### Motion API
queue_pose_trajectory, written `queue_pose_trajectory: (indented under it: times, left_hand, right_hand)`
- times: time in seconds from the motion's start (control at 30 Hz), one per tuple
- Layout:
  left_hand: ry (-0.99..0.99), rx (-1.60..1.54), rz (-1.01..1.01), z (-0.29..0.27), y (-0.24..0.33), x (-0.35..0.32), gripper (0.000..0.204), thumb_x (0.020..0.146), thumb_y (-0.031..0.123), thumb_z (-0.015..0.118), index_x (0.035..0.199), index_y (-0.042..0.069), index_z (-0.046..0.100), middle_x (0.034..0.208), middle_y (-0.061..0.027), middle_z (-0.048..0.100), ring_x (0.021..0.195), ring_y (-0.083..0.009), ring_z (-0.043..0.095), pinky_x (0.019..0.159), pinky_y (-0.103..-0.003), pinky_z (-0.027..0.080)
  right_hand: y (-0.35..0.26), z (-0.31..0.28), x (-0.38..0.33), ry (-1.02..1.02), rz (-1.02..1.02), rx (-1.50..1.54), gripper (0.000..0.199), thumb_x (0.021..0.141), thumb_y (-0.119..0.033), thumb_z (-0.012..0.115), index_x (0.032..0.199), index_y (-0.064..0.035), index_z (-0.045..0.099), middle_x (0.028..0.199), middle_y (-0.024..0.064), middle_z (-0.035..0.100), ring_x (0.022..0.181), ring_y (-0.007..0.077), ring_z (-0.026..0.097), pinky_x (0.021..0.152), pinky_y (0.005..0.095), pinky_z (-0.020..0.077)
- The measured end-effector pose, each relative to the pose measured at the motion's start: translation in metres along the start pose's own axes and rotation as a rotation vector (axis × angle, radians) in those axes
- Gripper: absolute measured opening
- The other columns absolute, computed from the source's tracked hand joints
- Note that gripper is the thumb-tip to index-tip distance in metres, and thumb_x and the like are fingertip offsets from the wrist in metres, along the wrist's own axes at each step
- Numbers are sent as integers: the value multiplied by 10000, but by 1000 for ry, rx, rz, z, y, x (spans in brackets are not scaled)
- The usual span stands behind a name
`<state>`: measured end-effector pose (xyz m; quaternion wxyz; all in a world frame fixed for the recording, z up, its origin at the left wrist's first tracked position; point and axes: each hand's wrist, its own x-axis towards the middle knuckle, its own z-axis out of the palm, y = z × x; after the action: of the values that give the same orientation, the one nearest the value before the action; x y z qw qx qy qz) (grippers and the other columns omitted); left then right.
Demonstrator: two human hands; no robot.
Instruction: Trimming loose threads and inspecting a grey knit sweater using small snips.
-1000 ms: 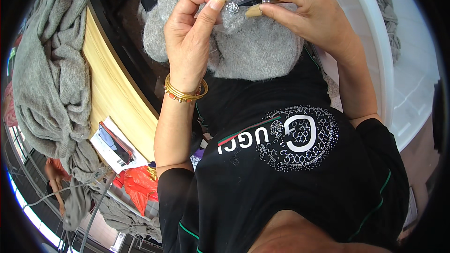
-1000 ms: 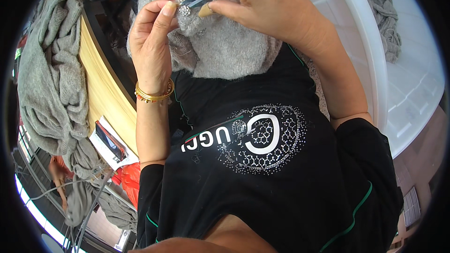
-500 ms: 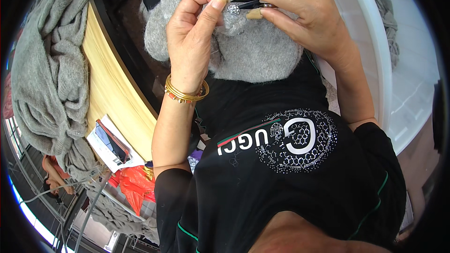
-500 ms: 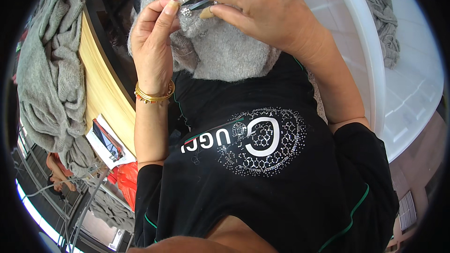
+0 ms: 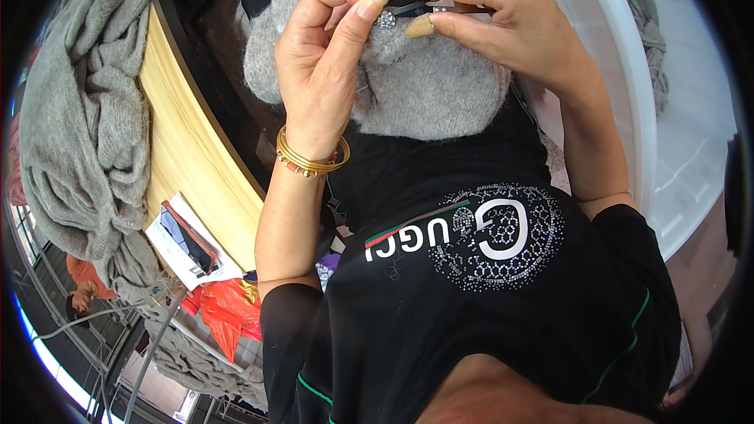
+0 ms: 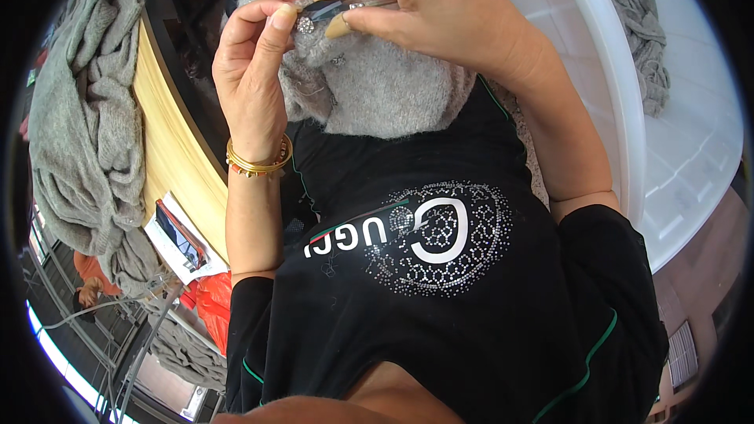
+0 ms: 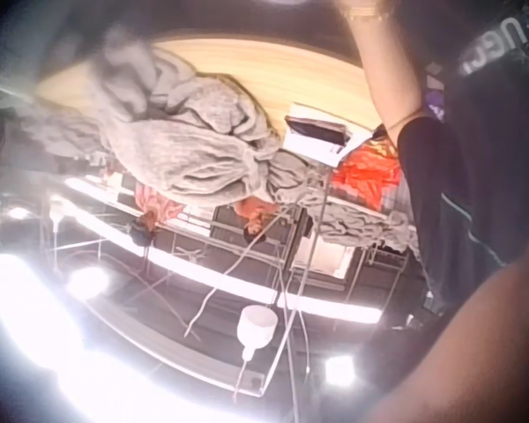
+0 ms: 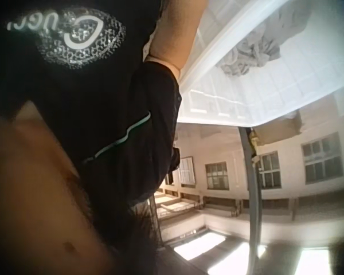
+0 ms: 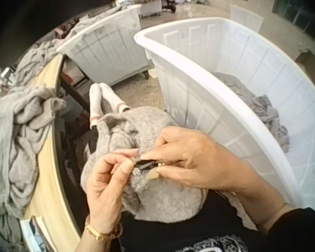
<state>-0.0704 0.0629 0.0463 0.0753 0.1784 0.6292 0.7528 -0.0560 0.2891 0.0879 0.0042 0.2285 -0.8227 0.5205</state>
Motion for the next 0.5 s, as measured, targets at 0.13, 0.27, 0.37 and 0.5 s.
queue_pose_trajectory:
  times: [0.13, 0.27, 0.37, 0.5]
  left_hand:
    - [-35, -35, 8, 7, 3, 4, 119, 1034, 78, 624, 1114, -3, 659, 1212, -86, 713, 964, -63, 612, 840, -211, 483]
    - [8, -75, -100, 2, 11, 2, 120, 1030, 91, 631, 1096, -1, 673, 1187, -89, 728, 955, -62, 617, 840, -211, 480]
    - [40, -84, -228, -1, 13, 2, 127, 1025, 117, 639, 1076, 14, 693, 1144, -78, 747, 919, -44, 608, 813, -197, 465]
    - [20, -69, -214, 1, 14, 3, 143, 1023, 139, 643, 1076, 21, 705, 1118, -64, 755, 873, -25, 586, 782, -189, 448]
  right_hand:
    - [41, 11, 8, 130, -397, -14, 348, 814, -59, 801, 1154, -17, 741, 892, 109, 631, 800, 234, 627, 697, 323, 499]
    - [4, 2, 2, 44, -156, -44, 328, 817, -70, 803, 1135, -16, 742, 888, 105, 630, 812, 238, 639, 702, 323, 502]
    - [-1, 0, 1, 8, -113, -49, 314, 820, -69, 794, 1125, -17, 744, 890, 104, 632, 811, 239, 640, 706, 326, 506]
    - [38, 14, 10, 213, -728, -23, 307, 821, -69, 790, 1120, -17, 746, 886, 105, 631, 807, 242, 638, 703, 328, 505]
